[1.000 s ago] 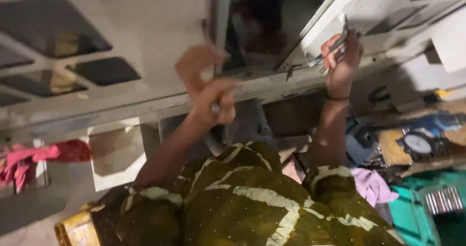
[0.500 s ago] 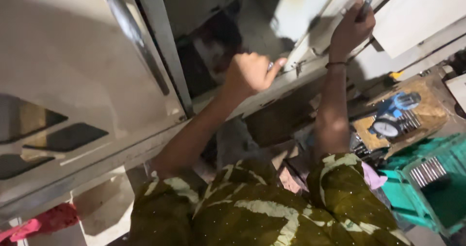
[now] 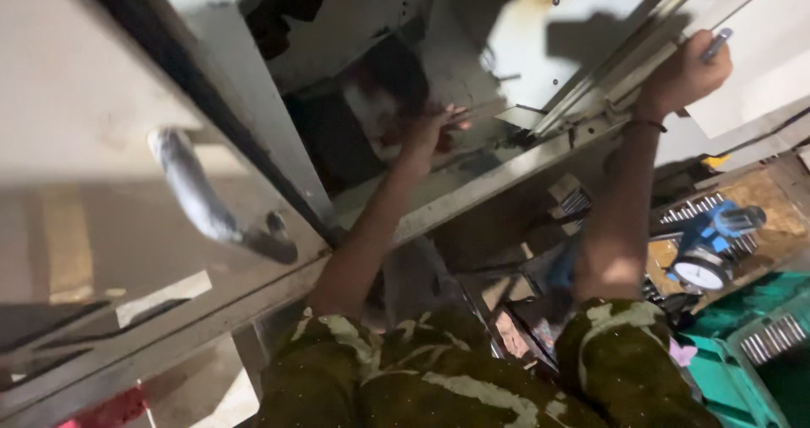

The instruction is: The person opens a panel on a large machine, uses a tool to manipulate internal components, and then closes the panel. They then handle several cylindrical metal parts, inspecting them and placing them into a green container.

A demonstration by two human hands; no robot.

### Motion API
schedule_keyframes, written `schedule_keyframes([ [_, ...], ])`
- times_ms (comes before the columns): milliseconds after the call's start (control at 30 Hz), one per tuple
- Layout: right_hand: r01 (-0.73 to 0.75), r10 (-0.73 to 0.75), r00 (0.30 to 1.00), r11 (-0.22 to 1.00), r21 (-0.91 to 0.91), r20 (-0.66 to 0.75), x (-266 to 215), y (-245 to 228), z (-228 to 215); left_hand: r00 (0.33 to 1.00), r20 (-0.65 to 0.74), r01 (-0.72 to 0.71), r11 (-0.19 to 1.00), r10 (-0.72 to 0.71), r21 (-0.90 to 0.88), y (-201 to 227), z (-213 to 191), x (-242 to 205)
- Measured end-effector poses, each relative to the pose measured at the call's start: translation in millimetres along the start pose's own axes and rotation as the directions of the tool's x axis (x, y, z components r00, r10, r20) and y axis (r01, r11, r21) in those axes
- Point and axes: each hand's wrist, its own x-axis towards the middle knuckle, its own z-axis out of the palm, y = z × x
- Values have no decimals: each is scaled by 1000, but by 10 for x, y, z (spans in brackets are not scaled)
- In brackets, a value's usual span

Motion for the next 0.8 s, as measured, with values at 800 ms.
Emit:
schedule_keyframes([
  [800, 134, -126, 990, 981, -141, 68, 113, 382, -165, 297, -388, -363, 479, 872, 799, 1043, -315, 2225],
])
